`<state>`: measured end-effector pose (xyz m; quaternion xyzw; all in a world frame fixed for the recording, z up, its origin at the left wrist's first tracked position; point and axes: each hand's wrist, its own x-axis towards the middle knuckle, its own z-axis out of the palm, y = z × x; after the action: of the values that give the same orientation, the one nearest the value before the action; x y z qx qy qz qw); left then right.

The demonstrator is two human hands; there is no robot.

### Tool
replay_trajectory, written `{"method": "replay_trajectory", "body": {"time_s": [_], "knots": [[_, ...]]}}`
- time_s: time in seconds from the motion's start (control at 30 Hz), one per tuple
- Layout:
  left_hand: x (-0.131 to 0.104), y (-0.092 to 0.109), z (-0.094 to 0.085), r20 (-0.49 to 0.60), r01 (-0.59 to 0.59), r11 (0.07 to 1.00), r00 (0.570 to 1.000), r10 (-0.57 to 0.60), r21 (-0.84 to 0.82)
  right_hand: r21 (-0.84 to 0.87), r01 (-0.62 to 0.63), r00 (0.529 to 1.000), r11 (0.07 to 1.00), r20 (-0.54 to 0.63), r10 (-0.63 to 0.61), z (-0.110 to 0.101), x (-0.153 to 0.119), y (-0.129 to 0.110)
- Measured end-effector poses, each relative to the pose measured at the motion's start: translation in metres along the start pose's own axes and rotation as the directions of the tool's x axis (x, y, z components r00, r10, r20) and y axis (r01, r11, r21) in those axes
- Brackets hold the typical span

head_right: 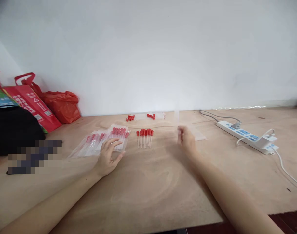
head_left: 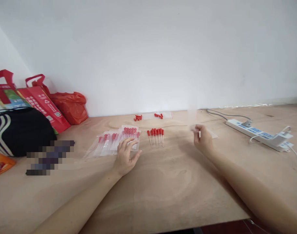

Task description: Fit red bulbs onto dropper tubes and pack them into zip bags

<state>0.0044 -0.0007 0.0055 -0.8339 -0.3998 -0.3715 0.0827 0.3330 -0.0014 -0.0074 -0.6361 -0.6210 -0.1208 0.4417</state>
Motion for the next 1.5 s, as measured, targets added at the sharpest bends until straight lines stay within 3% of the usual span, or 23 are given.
{"method": "replay_trajectory", "body": {"time_s": [0.03,0.07,0.1,0.17,0.23,0.27,0.33,0.4,0.43,0.5,0.53,0.57,0.63,0.7,0.77,0.8,0.87,0.97,1.03,1.3,1.4,1.5], "knots": [[0.002,-0.001,-0.002,-0.059,0.011,1.000,0.998,-0.012,-0.019,0.056,0.138,0.987,0.989,0.078,-0.142,0.001,-0.007,-0.012],[0.005,-0.002,-0.004,-0.121,0.015,0.999,0.992,-0.019,-0.037,0.126,0.294,0.939,0.947,0.144,-0.311,0.002,-0.014,-0.023],[0.007,-0.003,-0.007,-0.182,0.013,0.998,0.983,-0.023,-0.056,0.198,0.452,0.850,0.870,0.200,-0.487,0.004,-0.020,-0.034],[0.009,-0.004,-0.012,-0.284,0.008,0.995,0.958,-0.035,-0.095,0.293,0.704,0.603,0.647,0.236,-0.762,0.007,-0.029,-0.053],[0.009,-0.003,-0.017,-0.337,0.011,0.991,0.940,-0.055,-0.133,0.298,0.830,0.408,0.471,0.251,-0.878,0.010,-0.034,-0.067],[0.008,-0.003,-0.019,-0.351,0.016,0.989,0.934,-0.068,-0.150,0.281,0.864,0.349,0.417,0.262,-0.900,0.010,-0.035,-0.072],[0.006,0.000,-0.021,-0.369,0.021,0.983,0.925,-0.087,-0.181,0.242,0.900,0.290,0.362,0.286,-0.913,0.009,-0.035,-0.078],[0.004,0.004,-0.022,-0.353,-0.007,0.978,0.933,-0.069,-0.210,0.218,0.916,0.267,0.338,0.298,-0.916,0.007,-0.035,-0.079],[0.004,0.008,-0.021,-0.295,-0.029,0.974,0.955,-0.040,-0.224,0.215,0.917,0.264,0.335,0.304,-0.915,0.007,-0.035,-0.079],[0.002,0.015,-0.019,-0.039,-0.055,0.967,0.998,0.047,-0.250,0.229,0.909,0.267,0.348,0.322,-0.908,0.006,-0.036,-0.077],[0.000,0.018,-0.018,0.145,-0.050,0.965,0.985,0.090,-0.259,0.248,0.898,0.275,0.364,0.330,-0.903,0.007,-0.037,-0.076],[-0.001,0.022,-0.016,0.328,-0.037,0.965,0.936,0.124,-0.259,0.278,0.879,0.291,0.389,0.335,-0.896,0.007,-0.038,-0.074],[-0.004,0.027,-0.012,0.591,-0.014,0.972,0.791,0.155,-0.235,0.362,0.794,0.379,0.489,0.333,-0.863,0.007,-0.040,-0.073],[-0.006,0.029,-0.009,0.712,-0.011,0.979,0.685,0.155,-0.203,0.466,0.596,0.549,0.654,0.359,-0.755,0.006,-0.043,-0.072],[-0.006,0.030,-0.008,0.749,-0.016,0.984,0.647,0.144,-0.175,0.548,0.331,0.685,0.768,0.420,-0.595,0.005,-0.044,-0.072],[-0.006,0.029,-0.008,0.754,-0.016,0.986,0.642,0.139,-0.167,0.580,0.231,0.709,0.782,0.450,-0.543,0.005,-0.043,-0.072],[-0.005,0.029,-0.008,0.757,-0.018,0.987,0.640,0.132,-0.157,0.643,0.143,0.685,0.752,0.484,-0.544,0.004,-0.041,-0.071],[-0.004,0.029,-0.008,0.762,-0.017,0.989,0.636,0.122,-0.144,0.723,0.156,0.581,0.673,0.484,-0.654,0.002,-0.037,-0.070],[-0.005,0.029,-0.008,0.761,-0.013,0.990,0.638,0.116,-0.140,0.737,0.192,0.538,0.648,0.474,-0.697,0.000,-0.035,-0.070],[-0.008,0.025,-0.003,0.722,-0.002,0.982,0.678,0.138,-0.187,0.662,0.374,0.406,0.650,0.513,-0.756,-0.003,-0.039,-0.072],[-0.008,0.024,-0.005,0.720,0.016,0.982,0.682,0.127,-0.188,0.647,0.368,0.366,0.668,0.559,-0.744,-0.004,-0.039,-0.073],[-0.007,0.023,-0.009,0.718,0.067,0.978,0.689,0.099,-0.199,0.662,0.309,0.356,0.683,0.586,-0.728,-0.006,-0.035,-0.072]]}}
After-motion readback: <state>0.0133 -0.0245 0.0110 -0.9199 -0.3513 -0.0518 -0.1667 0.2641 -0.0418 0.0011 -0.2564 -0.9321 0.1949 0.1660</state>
